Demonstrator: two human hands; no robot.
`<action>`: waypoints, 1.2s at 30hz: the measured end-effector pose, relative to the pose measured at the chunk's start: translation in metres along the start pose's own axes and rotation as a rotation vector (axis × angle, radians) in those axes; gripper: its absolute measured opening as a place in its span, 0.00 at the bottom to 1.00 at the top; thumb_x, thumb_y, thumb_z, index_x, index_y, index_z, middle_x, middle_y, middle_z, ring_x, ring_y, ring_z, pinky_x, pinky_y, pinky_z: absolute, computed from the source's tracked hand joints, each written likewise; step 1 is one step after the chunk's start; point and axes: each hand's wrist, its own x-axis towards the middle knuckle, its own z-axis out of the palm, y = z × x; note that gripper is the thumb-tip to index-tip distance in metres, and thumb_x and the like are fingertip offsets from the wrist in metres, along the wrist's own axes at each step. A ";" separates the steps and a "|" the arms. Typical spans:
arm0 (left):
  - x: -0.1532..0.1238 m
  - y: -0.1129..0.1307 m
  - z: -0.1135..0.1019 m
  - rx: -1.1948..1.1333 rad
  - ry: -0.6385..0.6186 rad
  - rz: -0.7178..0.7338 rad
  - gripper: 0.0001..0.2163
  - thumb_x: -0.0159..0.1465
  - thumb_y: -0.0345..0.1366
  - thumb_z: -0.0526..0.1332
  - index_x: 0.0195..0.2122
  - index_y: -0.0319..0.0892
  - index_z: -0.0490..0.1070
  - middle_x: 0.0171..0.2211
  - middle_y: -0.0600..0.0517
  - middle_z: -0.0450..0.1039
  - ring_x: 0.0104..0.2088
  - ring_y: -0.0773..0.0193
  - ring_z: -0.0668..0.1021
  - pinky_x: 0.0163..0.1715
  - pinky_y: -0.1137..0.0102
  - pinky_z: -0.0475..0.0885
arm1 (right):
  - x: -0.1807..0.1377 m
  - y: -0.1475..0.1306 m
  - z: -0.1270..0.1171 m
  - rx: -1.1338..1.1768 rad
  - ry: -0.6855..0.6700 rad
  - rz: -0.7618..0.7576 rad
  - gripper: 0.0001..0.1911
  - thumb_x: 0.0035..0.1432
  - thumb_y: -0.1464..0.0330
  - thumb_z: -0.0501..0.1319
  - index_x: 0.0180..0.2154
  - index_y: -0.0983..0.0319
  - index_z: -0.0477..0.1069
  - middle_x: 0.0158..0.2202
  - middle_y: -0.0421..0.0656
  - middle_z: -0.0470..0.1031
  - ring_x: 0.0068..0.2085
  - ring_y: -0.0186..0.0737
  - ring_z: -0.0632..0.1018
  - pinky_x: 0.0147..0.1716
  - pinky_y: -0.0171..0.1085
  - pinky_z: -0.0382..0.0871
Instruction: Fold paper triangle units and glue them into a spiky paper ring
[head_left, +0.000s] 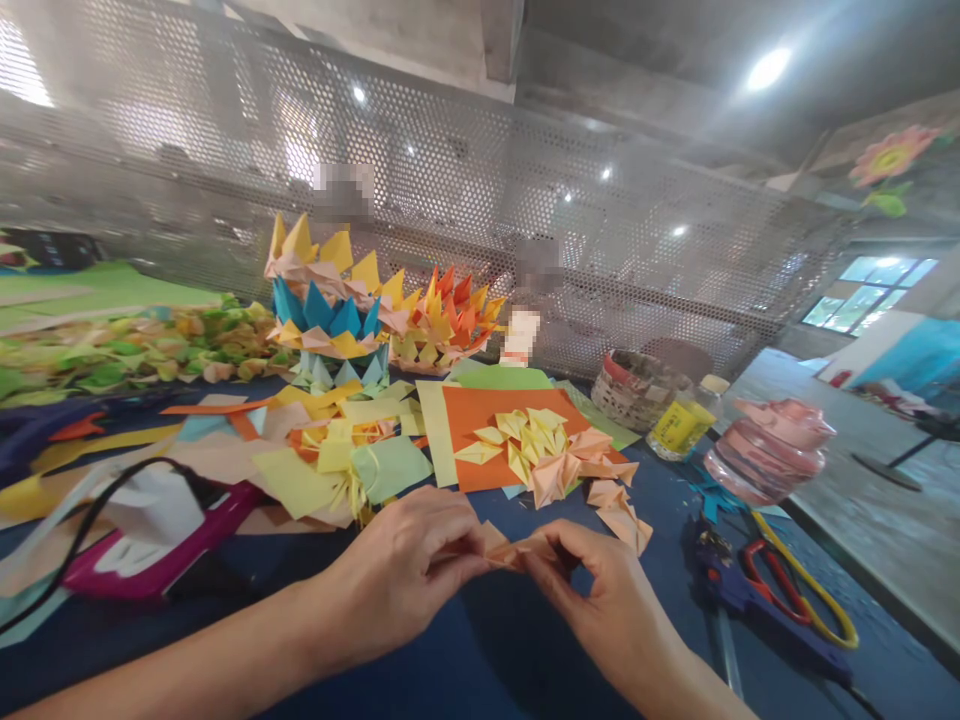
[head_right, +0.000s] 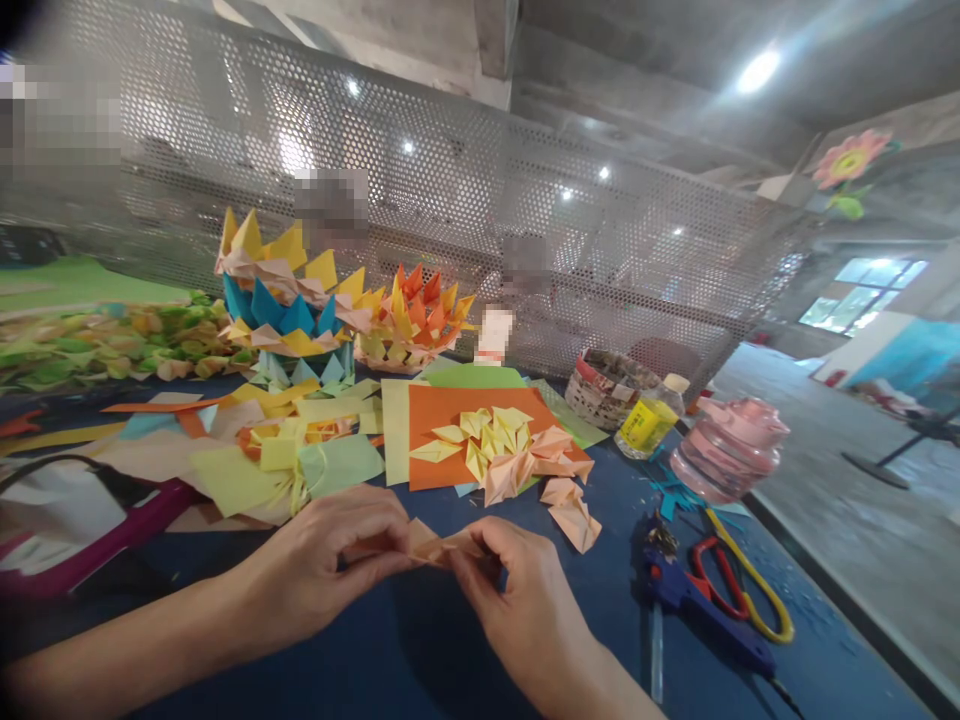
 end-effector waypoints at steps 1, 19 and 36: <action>0.000 0.001 0.000 -0.004 -0.002 -0.006 0.06 0.64 0.31 0.58 0.29 0.40 0.68 0.28 0.54 0.73 0.30 0.66 0.73 0.32 0.71 0.65 | 0.000 0.000 0.001 0.001 -0.003 0.001 0.13 0.63 0.62 0.56 0.31 0.61 0.74 0.24 0.38 0.71 0.26 0.33 0.70 0.26 0.30 0.62; -0.001 0.002 0.001 0.043 -0.006 0.028 0.07 0.65 0.28 0.55 0.29 0.41 0.67 0.27 0.54 0.71 0.29 0.67 0.72 0.31 0.71 0.64 | -0.001 0.001 0.006 0.062 0.022 -0.054 0.12 0.61 0.65 0.58 0.26 0.62 0.70 0.27 0.40 0.71 0.29 0.33 0.71 0.28 0.32 0.64; -0.003 0.001 0.001 0.130 0.002 0.094 0.07 0.65 0.28 0.55 0.31 0.41 0.68 0.26 0.54 0.70 0.29 0.66 0.71 0.32 0.70 0.64 | 0.000 0.000 0.007 0.153 0.044 -0.076 0.08 0.57 0.66 0.62 0.28 0.60 0.77 0.29 0.41 0.78 0.30 0.36 0.78 0.32 0.32 0.70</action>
